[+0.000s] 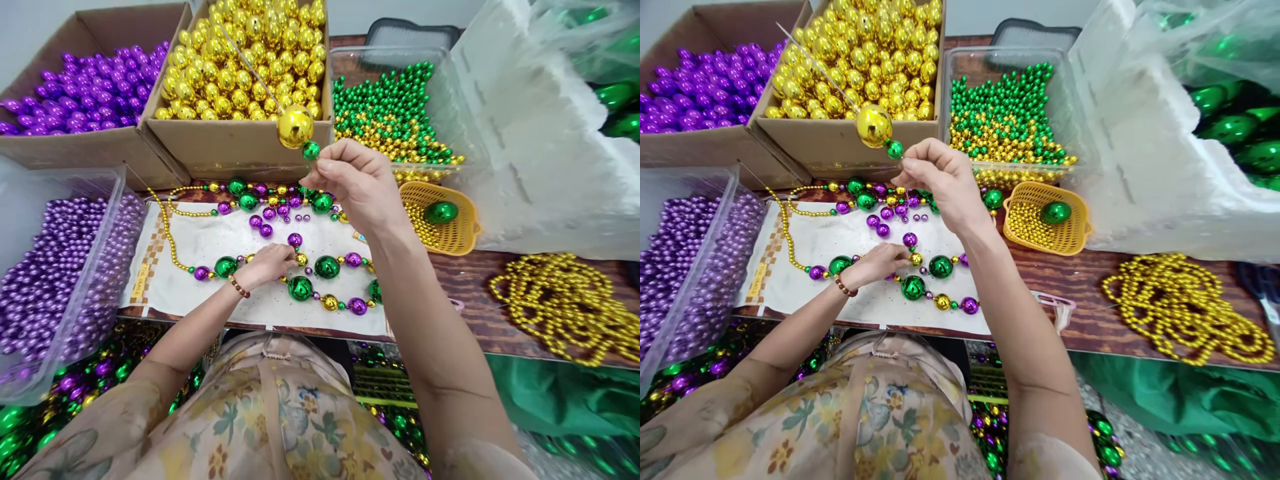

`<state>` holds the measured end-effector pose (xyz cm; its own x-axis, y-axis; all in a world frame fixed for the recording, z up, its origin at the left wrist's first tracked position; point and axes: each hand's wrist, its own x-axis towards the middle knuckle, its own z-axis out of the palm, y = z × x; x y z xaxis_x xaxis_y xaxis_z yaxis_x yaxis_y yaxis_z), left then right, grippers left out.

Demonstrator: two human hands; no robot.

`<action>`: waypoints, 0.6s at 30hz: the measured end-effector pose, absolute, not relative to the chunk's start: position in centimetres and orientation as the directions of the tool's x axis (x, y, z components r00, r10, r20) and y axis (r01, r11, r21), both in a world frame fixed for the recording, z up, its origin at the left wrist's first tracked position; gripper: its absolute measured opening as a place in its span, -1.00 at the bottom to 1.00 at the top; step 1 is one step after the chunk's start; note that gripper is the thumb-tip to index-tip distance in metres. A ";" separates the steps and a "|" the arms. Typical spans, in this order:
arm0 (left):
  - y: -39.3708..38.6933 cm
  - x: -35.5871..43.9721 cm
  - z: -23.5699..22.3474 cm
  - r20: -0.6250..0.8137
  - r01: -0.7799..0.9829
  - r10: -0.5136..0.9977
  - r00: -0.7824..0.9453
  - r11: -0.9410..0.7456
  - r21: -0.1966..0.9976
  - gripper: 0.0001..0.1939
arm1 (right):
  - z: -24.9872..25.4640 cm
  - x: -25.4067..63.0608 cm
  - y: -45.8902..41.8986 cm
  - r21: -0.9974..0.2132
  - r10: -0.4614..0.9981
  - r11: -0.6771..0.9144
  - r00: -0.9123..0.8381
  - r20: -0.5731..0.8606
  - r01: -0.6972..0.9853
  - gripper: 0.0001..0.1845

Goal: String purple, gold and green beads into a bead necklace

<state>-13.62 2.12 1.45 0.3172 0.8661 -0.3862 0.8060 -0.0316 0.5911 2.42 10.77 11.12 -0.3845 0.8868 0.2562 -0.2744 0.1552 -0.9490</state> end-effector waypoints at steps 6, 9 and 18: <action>1.3 -11.6 -0.4 -0.322 0.727 0.830 0.456 -0.138 0.673 -0.78 | 10.6 0.7 9.8 -0.956 0.881 0.060 -0.436 0.185 -0.286 -0.76; 0.8 -11.2 -1.0 -0.258 0.691 0.847 0.465 -0.165 0.704 -0.75 | 9.3 0.1 8.9 -0.958 0.860 -0.030 -0.496 0.121 -0.286 -0.76; 0.0 -14.8 1.1 -0.204 0.639 0.972 0.117 0.083 0.764 -0.89 | 6.7 0.0 8.8 -0.946 0.820 -0.135 -0.569 0.061 -0.296 -0.78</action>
